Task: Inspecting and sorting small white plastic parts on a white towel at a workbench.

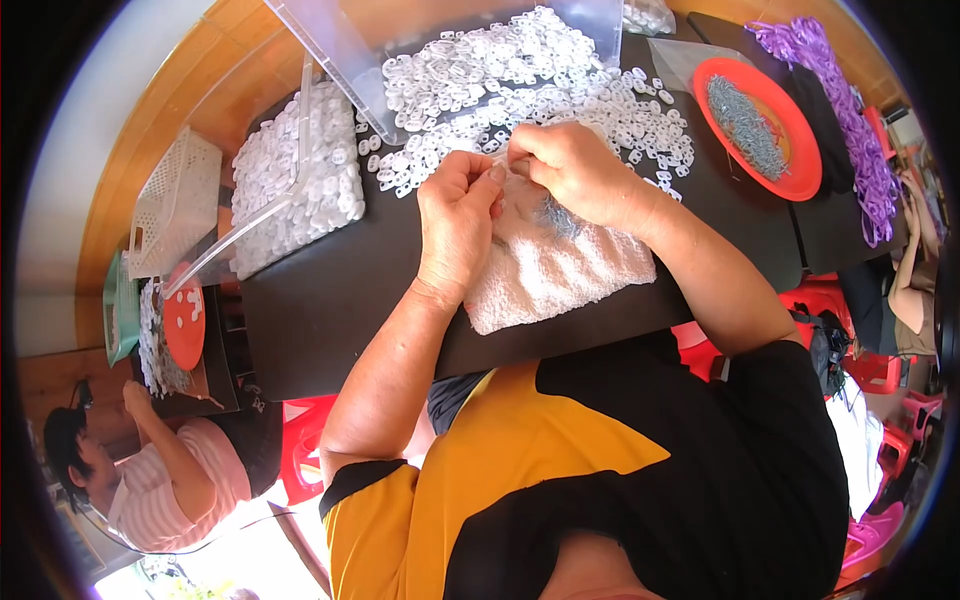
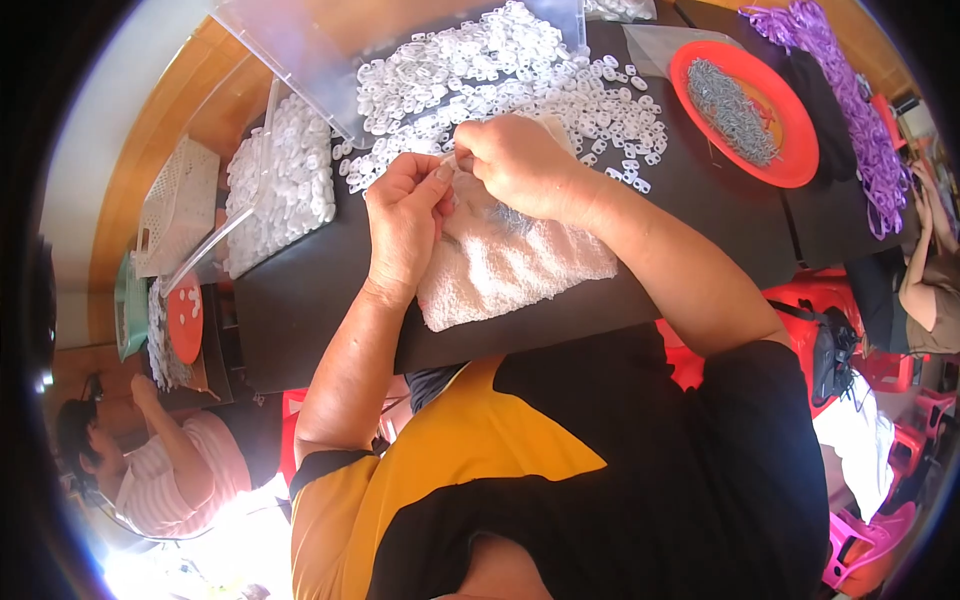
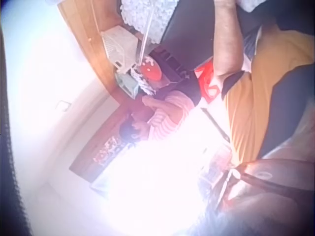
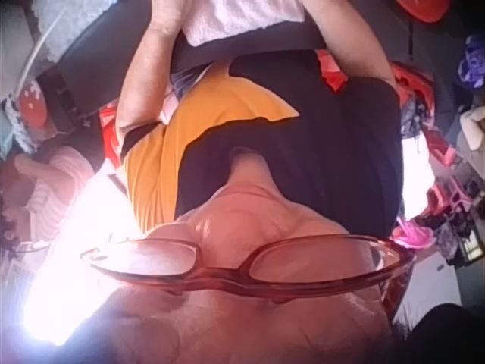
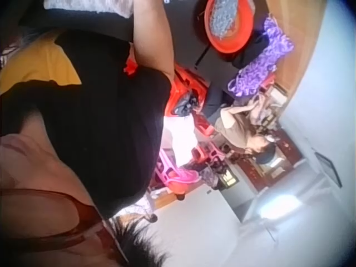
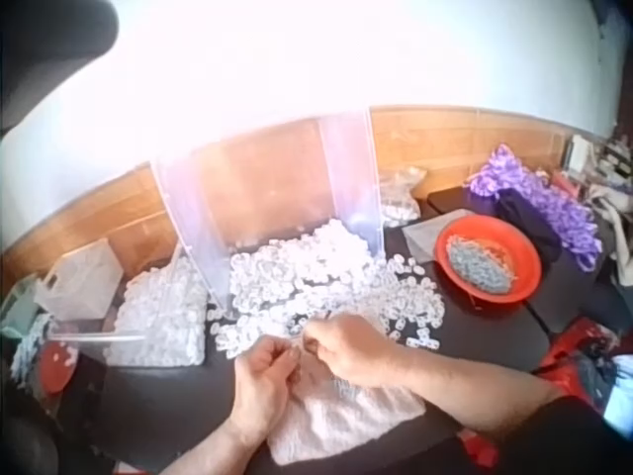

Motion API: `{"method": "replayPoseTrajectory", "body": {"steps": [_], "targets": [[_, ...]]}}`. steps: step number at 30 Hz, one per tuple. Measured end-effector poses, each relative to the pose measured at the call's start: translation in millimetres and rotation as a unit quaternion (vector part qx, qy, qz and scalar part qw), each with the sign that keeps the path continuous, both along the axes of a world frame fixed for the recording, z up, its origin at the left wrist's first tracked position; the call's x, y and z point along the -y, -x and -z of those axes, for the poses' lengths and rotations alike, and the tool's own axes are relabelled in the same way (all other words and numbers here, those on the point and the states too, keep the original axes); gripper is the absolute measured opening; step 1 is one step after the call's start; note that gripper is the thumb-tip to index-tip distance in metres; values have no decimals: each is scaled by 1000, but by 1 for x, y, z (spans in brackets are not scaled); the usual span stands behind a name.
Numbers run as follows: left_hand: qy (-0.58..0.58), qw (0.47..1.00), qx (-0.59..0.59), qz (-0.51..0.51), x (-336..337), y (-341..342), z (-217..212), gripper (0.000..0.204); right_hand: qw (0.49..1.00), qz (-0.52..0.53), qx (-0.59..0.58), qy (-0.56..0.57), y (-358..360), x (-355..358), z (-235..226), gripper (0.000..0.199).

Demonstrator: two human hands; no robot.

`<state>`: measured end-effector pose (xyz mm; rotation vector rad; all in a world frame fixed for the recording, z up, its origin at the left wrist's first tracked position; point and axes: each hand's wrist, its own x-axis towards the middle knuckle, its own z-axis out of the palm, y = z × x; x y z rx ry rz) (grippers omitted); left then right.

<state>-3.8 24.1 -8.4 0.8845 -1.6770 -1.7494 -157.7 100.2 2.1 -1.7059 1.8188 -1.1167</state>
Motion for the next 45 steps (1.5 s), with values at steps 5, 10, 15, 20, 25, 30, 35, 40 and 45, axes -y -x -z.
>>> {"method": "replayPoseTrajectory", "body": {"steps": [5,10,15,20,25,30,35,40,45], "targets": [[33,999,19,-10,-2,2,6,10,997,7,-42,57,-4,0,10,7],[84,996,28,-15,-2,2,5,9,995,3,-53,85,-7,1,14,8],[74,997,22,-8,1,3,4,9,988,-56,124,-70,14,4,-2,14],[-24,999,-36,-23,-2,-4,-7,11,993,-6,-77,-89,32,0,-15,16],[-29,997,-70,-22,-5,-2,-7,11,975,58,-207,-60,40,-16,-22,16],[-33,995,-88,-31,-2,-3,-4,14,971,149,-182,-44,73,-63,-36,10],[-9,996,-86,-17,0,-3,-7,14,946,193,-243,-91,72,-110,-29,10],[-6,996,-82,-32,-4,-2,-11,15,921,207,-283,-170,66,-124,-21,31],[-2,997,-73,-36,-6,0,-8,14,931,186,-270,-159,67,-99,-16,25]]}}
